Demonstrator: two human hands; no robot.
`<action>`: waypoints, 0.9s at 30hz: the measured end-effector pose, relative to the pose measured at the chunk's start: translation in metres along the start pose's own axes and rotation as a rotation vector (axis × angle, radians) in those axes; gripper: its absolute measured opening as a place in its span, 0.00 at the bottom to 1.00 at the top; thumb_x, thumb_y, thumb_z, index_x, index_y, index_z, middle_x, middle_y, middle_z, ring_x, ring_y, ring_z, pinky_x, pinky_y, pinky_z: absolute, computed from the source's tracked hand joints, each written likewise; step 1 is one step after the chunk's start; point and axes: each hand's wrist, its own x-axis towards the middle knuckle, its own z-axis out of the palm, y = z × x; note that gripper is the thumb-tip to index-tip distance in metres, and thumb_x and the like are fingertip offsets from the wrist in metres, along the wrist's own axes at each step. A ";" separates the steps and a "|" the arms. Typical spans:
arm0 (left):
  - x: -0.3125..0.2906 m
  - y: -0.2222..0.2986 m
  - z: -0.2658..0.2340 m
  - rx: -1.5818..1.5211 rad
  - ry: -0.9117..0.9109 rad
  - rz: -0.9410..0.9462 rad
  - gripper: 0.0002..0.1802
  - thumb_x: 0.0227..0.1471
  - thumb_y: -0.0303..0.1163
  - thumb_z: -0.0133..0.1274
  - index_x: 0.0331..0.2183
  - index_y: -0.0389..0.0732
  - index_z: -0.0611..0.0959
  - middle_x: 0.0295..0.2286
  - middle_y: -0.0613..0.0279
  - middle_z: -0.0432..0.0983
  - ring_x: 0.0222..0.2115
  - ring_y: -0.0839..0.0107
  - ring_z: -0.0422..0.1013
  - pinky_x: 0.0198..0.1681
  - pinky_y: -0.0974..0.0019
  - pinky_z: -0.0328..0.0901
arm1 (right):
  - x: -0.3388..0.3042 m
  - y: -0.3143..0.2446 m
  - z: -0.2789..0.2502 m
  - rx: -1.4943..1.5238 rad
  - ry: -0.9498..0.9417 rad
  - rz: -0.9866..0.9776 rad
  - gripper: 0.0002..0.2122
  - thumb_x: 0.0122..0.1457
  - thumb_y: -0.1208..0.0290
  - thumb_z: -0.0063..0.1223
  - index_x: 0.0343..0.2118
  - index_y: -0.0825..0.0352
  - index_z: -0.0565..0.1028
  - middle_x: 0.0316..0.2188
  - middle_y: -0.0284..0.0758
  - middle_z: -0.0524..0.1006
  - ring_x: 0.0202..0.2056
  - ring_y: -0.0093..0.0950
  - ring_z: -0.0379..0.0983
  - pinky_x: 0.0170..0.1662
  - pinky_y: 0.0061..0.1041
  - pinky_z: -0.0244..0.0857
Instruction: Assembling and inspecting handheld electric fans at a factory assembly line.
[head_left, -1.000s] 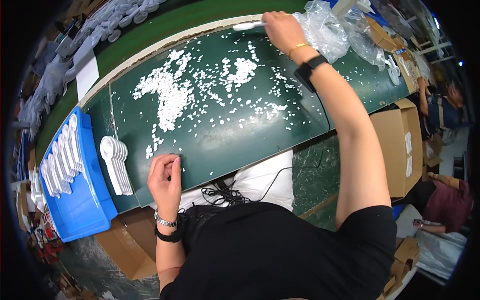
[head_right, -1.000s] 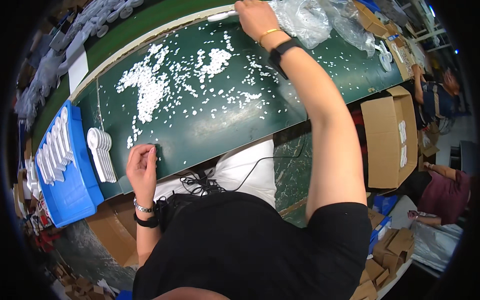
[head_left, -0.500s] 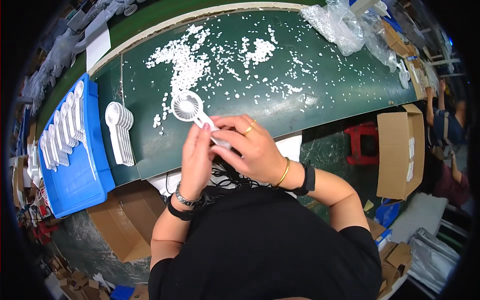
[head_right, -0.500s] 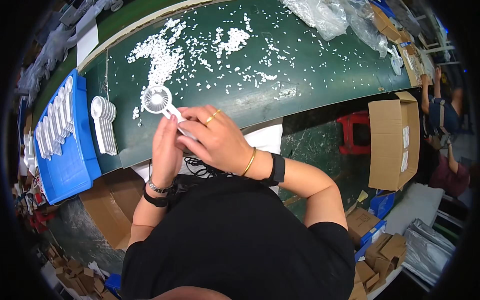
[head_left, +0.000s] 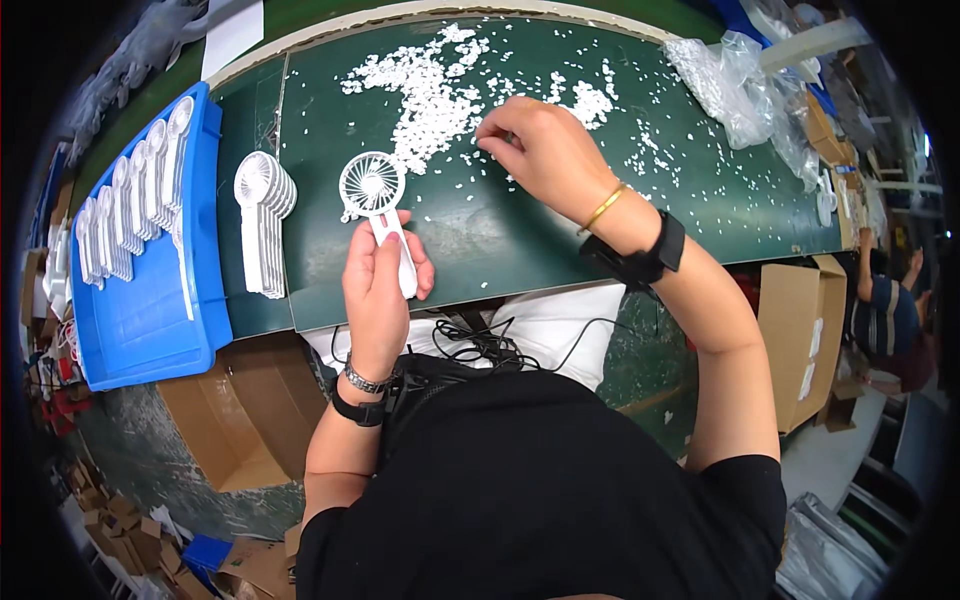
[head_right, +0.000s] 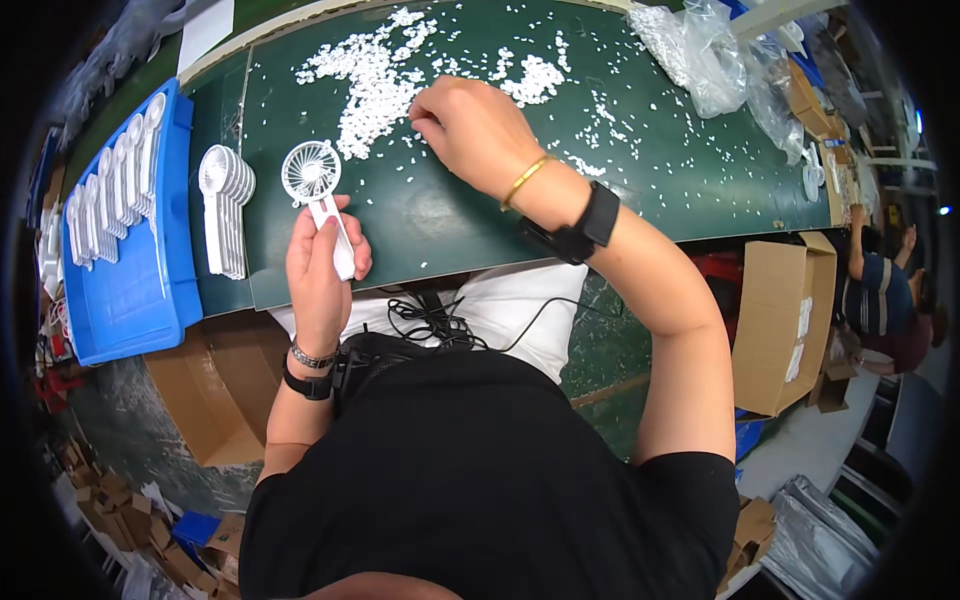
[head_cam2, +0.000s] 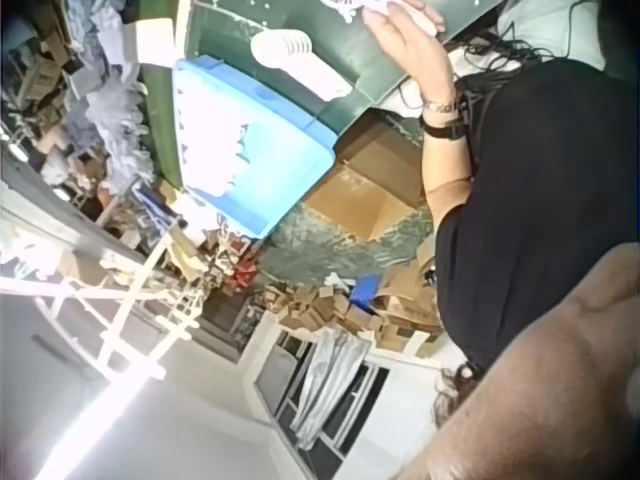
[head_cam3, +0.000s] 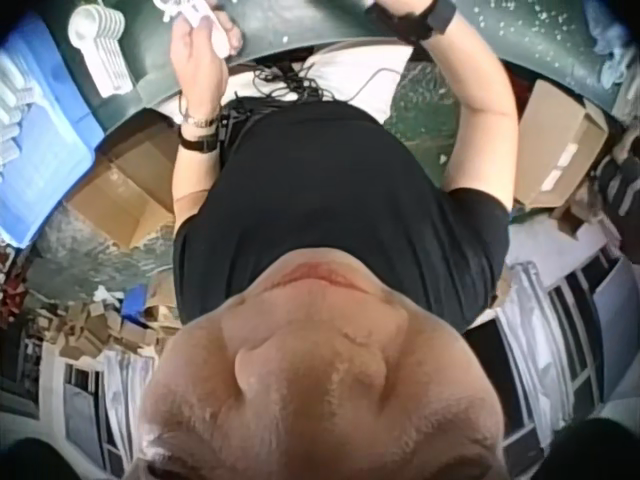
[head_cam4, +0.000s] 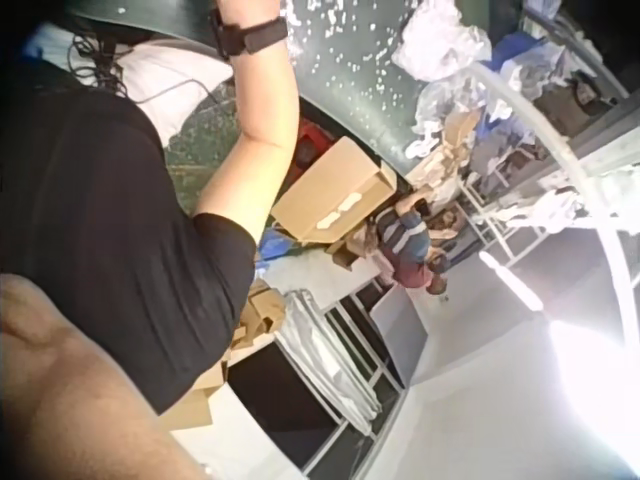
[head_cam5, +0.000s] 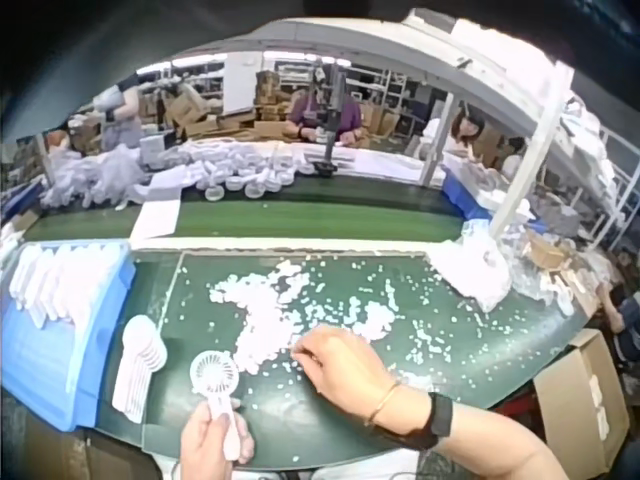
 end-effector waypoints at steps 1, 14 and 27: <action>0.000 0.000 0.000 0.011 -0.007 -0.002 0.13 0.70 0.30 0.38 0.50 0.34 0.72 0.28 0.63 0.72 0.21 0.78 0.68 0.23 0.74 0.62 | 0.007 0.001 0.005 0.000 -0.004 -0.002 0.04 0.57 0.75 0.61 0.34 0.68 0.82 0.31 0.38 0.80 0.31 0.37 0.78 0.37 0.32 0.72; 0.001 0.002 0.001 0.059 -0.026 -0.011 0.12 0.70 0.30 0.40 0.49 0.34 0.72 0.27 0.65 0.72 0.21 0.80 0.68 0.23 0.75 0.61 | 0.028 0.015 0.038 -0.254 -0.031 -0.117 0.05 0.60 0.73 0.56 0.36 0.67 0.81 0.33 0.39 0.80 0.35 0.42 0.77 0.40 0.37 0.72; -0.009 0.015 0.017 -0.035 -0.131 -0.132 0.23 0.73 0.41 0.34 0.51 0.32 0.74 0.28 0.63 0.72 0.21 0.77 0.69 0.23 0.73 0.62 | -0.050 -0.018 -0.025 1.658 -0.262 0.737 0.05 0.69 0.72 0.52 0.40 0.67 0.76 0.32 0.27 0.72 0.29 0.16 0.64 0.33 0.17 0.62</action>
